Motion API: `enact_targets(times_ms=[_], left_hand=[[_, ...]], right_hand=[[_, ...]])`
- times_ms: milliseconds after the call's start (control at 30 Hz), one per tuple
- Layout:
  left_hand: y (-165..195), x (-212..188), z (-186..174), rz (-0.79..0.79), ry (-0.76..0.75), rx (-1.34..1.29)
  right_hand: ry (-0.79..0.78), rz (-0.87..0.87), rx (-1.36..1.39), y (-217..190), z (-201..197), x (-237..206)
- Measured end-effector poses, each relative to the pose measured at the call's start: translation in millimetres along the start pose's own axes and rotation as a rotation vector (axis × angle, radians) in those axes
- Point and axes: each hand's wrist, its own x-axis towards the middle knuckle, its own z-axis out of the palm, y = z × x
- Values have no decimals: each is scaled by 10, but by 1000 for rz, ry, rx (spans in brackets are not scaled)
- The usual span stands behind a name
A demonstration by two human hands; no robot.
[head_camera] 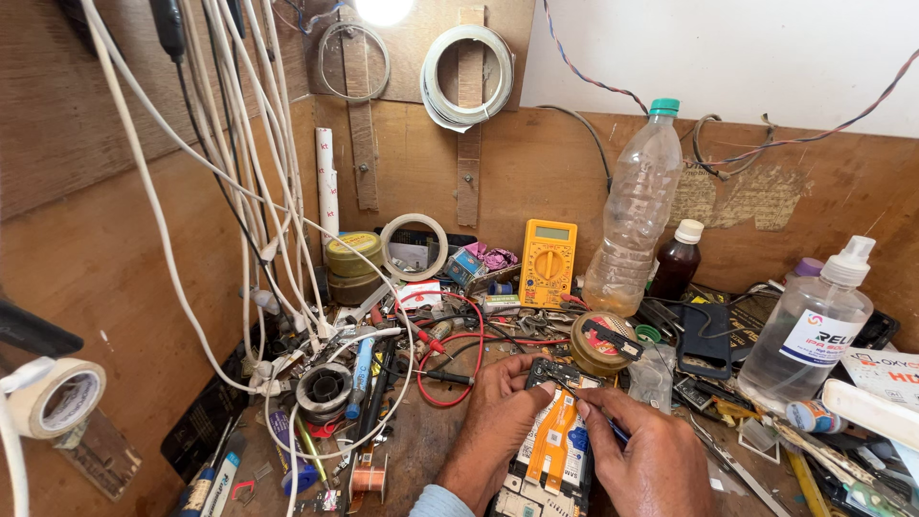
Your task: The person uses a small screwdriver to remove screws from a disassembled mobile phone and detaches a small component. They then use a hot air gun to heat the component while holding it with tweezers.
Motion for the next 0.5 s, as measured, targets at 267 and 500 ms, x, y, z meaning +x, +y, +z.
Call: enact_targets(times_ms=[267,500], left_hand=[[1,3,10,19,-6,-11],[16,-12,13,13,-13,-27]], right_hand=[[102,-90,-27,101,90,-42],[81,-80,-81,81,107,-70]])
